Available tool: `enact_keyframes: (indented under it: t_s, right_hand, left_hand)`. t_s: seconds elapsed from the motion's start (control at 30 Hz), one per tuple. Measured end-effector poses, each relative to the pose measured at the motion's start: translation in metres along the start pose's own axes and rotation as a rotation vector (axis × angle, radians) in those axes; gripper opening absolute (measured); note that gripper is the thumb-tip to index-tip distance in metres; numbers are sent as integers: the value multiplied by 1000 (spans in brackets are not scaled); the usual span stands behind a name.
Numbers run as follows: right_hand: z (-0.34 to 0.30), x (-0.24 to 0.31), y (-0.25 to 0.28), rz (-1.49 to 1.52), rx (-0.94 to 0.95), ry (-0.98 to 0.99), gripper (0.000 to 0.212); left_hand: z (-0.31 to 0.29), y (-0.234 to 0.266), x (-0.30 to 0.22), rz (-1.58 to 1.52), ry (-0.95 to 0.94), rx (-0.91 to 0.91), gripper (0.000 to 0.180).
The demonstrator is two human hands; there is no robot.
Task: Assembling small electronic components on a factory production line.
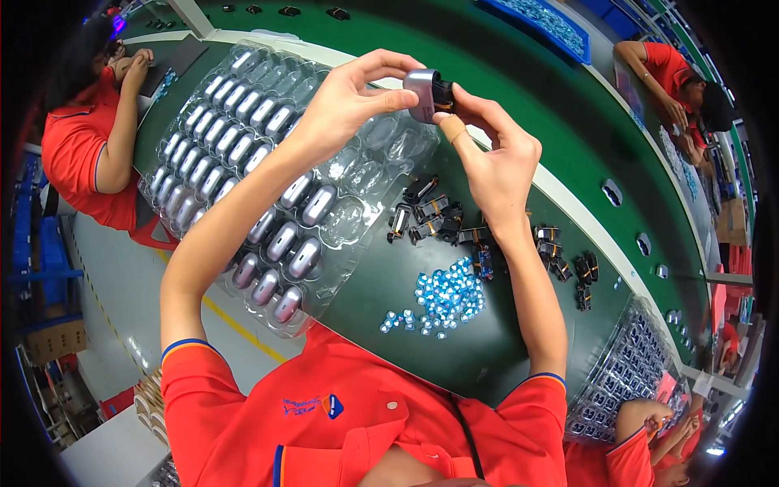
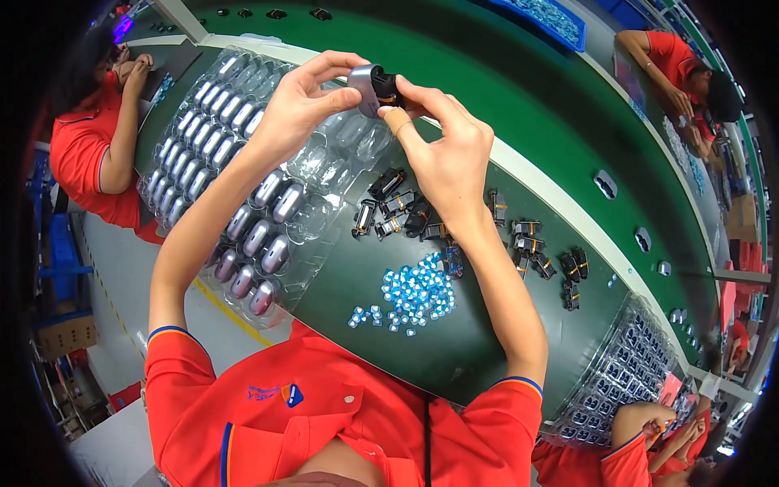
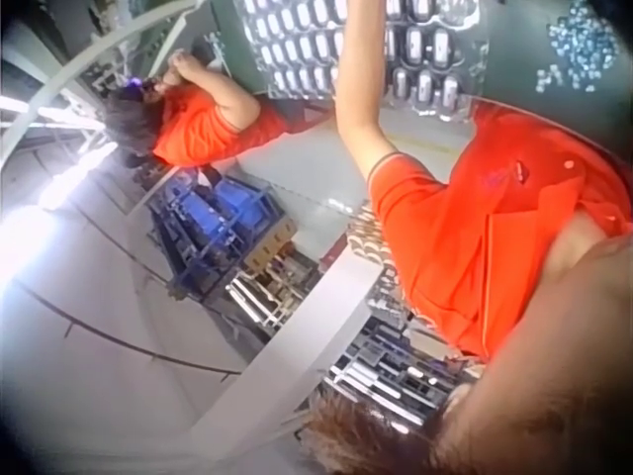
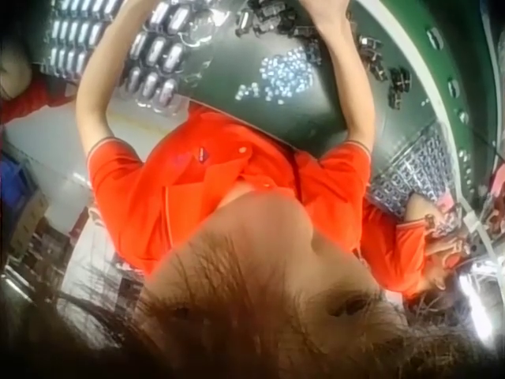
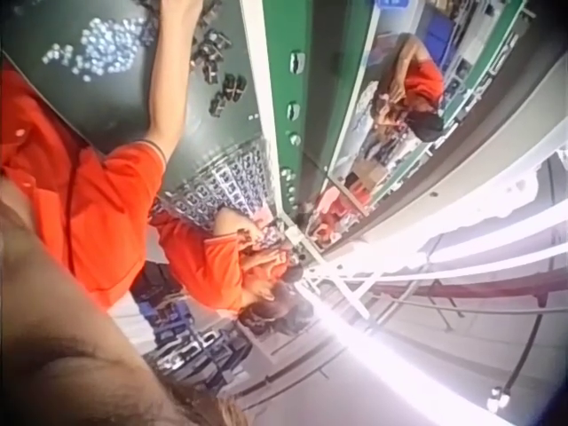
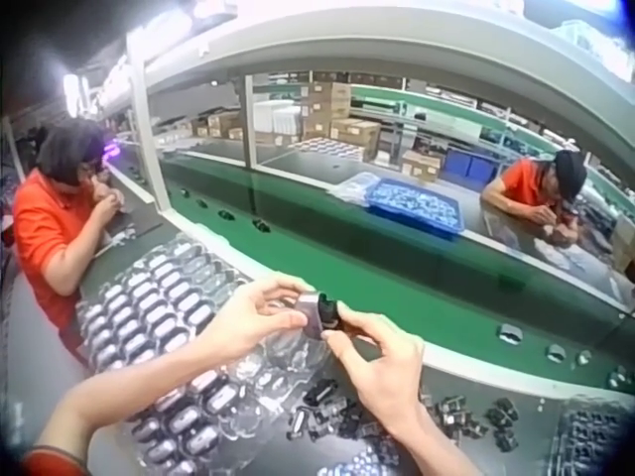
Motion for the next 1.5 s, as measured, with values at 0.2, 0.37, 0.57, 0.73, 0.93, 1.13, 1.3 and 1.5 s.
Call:
enact_keyframes:
  t_s: [0.2,0.37,0.57,0.73,0.93,1.13,1.3,1.5]
  right_hand:
    - [-5,-9,-1,177,66,-88,34]
    - [0,-24,1,732,150,-420,36]
    - [-8,-20,-11,1086,387,-627,40]
    - [-10,-14,-9,852,371,-522,39]
    - [37,-84,43,-308,247,-169,31]
    - [47,-157,112,-807,247,-89,32]
    - [-32,-10,56,-319,483,-260,21]
    - [-101,29,53,-388,692,-235,15]
  left_hand:
    - [-1,-3,3,-38,11,30,45]
    - [-5,-5,-4,-171,29,57,37]
    - [0,-4,-7,90,-216,160,36]
    - [-5,-13,-13,-42,-150,212,35]
    - [-31,64,21,1326,-254,-233,35]
    - [-60,105,48,1315,90,-175,37]
    - [-65,124,58,1271,68,-170,36]
    - [-49,129,68,1387,48,-193,39]
Point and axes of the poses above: each hand's wrist, its own z-axis towards the middle knuckle, its own y-axis out of the back of the hand, x = y × z, the point moved 3 cm from there along z, towards the middle knuckle, and after that the axes turned 13 degrees about z, right-handed, at the moved point
